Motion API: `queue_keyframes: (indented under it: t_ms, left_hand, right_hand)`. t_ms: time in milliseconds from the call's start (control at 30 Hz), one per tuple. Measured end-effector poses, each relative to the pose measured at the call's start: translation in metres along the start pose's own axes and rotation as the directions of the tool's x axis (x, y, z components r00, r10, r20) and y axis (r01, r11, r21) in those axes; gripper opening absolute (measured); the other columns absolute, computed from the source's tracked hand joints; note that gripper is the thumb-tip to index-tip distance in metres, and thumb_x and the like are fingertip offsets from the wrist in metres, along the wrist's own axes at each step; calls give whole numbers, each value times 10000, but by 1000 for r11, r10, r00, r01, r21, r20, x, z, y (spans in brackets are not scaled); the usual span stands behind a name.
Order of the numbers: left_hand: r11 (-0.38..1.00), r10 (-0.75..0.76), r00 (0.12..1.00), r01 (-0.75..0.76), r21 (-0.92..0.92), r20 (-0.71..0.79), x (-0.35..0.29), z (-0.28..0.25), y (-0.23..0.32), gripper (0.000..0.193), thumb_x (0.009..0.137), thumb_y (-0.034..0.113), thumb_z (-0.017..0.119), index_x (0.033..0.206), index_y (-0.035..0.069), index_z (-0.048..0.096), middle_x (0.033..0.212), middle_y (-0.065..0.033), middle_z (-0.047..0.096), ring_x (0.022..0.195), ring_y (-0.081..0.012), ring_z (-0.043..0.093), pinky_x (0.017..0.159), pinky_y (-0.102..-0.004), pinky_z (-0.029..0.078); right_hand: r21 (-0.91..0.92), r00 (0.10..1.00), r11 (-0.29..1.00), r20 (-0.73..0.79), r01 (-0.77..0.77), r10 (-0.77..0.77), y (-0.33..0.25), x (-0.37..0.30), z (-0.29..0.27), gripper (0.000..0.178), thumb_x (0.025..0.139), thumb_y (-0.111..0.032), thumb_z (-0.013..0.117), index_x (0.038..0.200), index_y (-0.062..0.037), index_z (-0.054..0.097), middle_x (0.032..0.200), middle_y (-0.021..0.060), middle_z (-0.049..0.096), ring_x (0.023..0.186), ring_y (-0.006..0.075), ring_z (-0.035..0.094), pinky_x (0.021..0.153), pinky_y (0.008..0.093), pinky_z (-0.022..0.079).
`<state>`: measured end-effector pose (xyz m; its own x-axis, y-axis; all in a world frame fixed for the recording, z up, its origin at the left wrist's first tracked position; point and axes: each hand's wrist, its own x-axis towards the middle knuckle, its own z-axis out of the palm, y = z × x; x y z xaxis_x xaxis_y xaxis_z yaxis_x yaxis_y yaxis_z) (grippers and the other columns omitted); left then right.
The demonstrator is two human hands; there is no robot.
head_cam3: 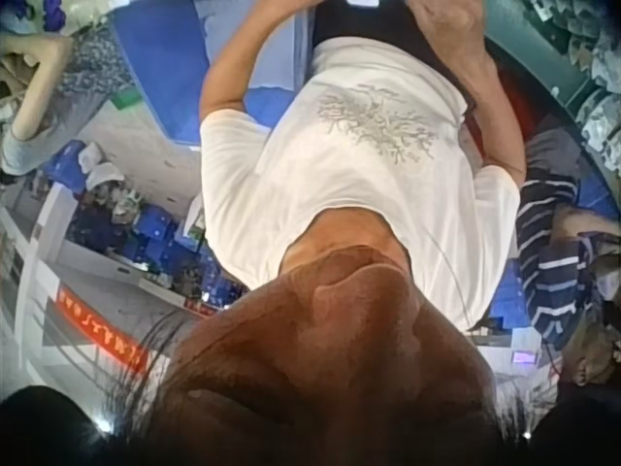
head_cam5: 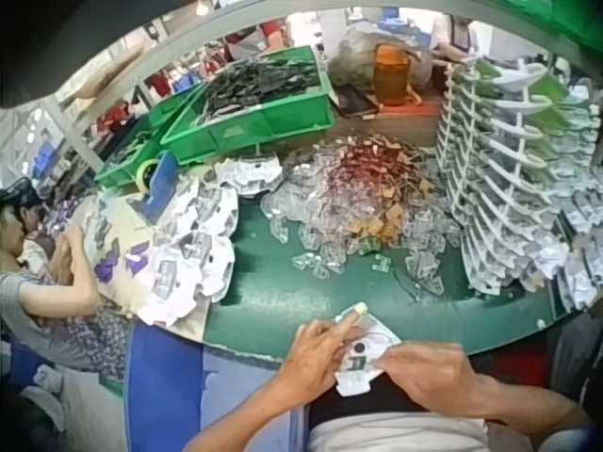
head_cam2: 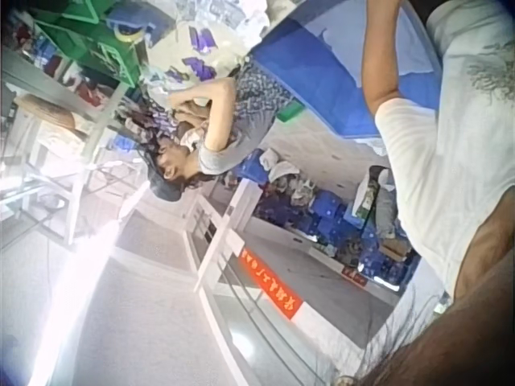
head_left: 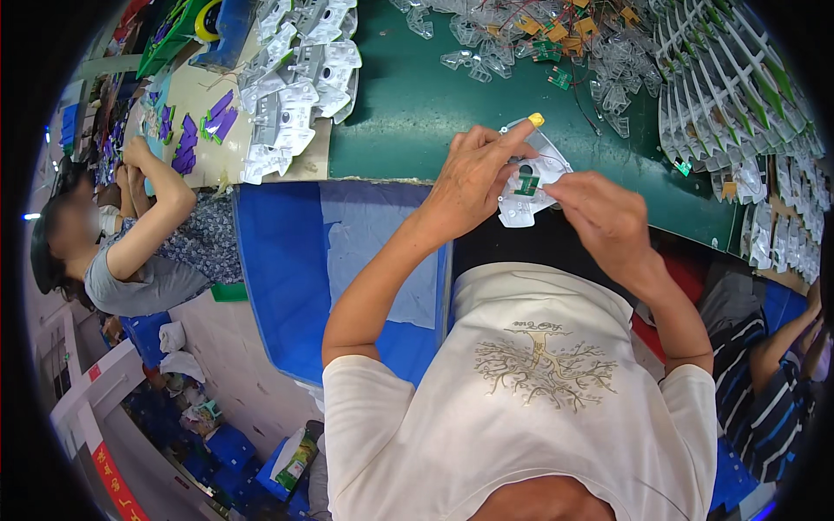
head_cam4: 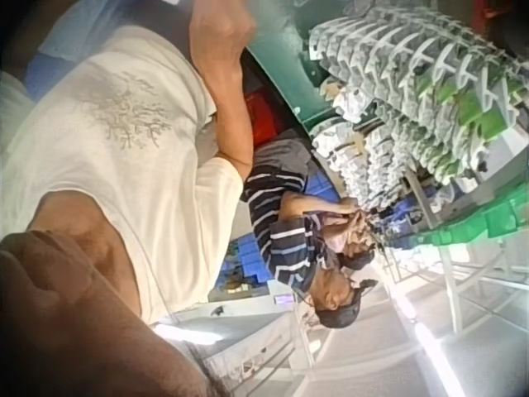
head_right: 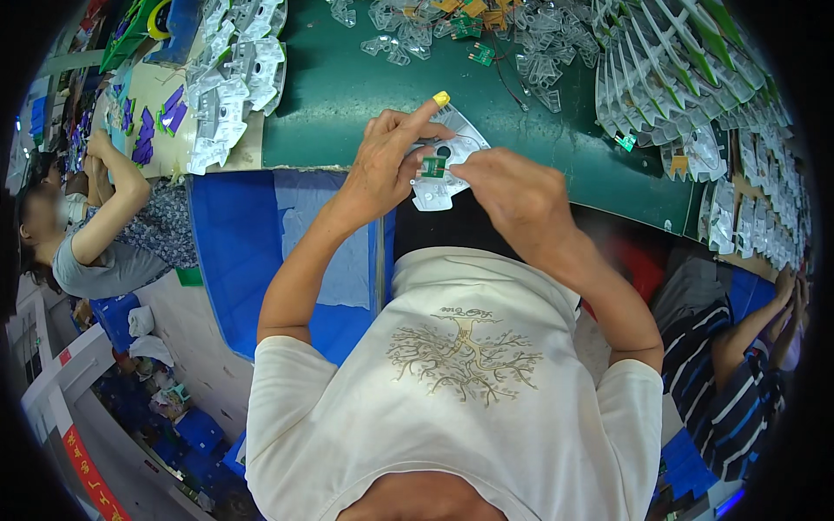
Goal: Assembling small plastic components by inserting a yellow part into a white plastic base at a factory workbench.
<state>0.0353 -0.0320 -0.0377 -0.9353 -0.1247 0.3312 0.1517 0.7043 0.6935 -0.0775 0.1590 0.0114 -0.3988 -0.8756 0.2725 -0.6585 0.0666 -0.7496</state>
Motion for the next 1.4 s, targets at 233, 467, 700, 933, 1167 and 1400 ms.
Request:
queue_keyframes:
  t_ms: [233, 467, 700, 933, 1167, 1400]
  left_hand:
    - [999, -14, 1000, 14, -40, -2, -5, -1, -5, 677, 877, -54, 593, 1507, 71, 383, 1146, -6, 719, 944, -257, 528, 955, -388, 381]
    - [995, -20, 1000, 22, -98, 13, 2, 0, -4, 593, 941, 4, 526, 1510, 41, 366, 1152, -31, 712, 958, -268, 520, 985, -403, 368]
    - [995, -36, 992, 24, -100, -120, 7, -9, 13, 481, 888, -88, 586, 1357, 16, 555, 1120, -115, 723, 969, -280, 621, 878, -371, 493]
    - [982, -150, 977, 129, -138, -149, 17, 1, 12, 389, 902, -55, 630, 1284, 7, 598, 1017, -122, 717, 912, -211, 656, 850, -328, 516]
    - [972, -195, 980, 188, -138, -37, 24, 18, 17, 296, 897, -28, 657, 1193, -8, 654, 973, -114, 725, 877, -203, 666, 817, -324, 523]
    - [974, -216, 976, 215, -70, -11, 17, 15, 27, 214, 885, -19, 675, 1098, -29, 679, 933, -120, 723, 859, -237, 667, 803, -339, 515]
  right_hand:
    - [-301, 981, 936, -9, 184, -196, 5, -5, 25, 260, 709, 44, 737, 957, -29, 716, 997, 91, 684, 712, 237, 681, 594, 338, 539]
    - [-162, 969, 976, -223, -143, 105, 14, -19, 1, 204, 809, 24, 729, 1001, -17, 678, 791, 97, 666, 611, 199, 654, 503, 323, 489]
    - [133, 922, 965, -290, -225, 255, 28, -41, 18, 172, 859, 27, 648, 1012, -49, 631, 772, 123, 639, 624, 235, 639, 570, 333, 491]
    - [34, 624, 879, -692, -475, 364, 29, -160, -100, 119, 957, 27, 585, 1042, -55, 602, 777, -40, 565, 631, 22, 509, 546, 191, 410]
    - [184, 331, 829, -855, -528, 400, 83, -234, -217, 107, 993, -77, 587, 1084, -23, 602, 789, -26, 585, 602, 23, 487, 520, 178, 358]
    - [264, 296, 838, -850, -477, 436, 144, -241, -226, 157, 977, -115, 631, 1113, -36, 631, 786, -16, 619, 589, 31, 508, 509, 180, 366]
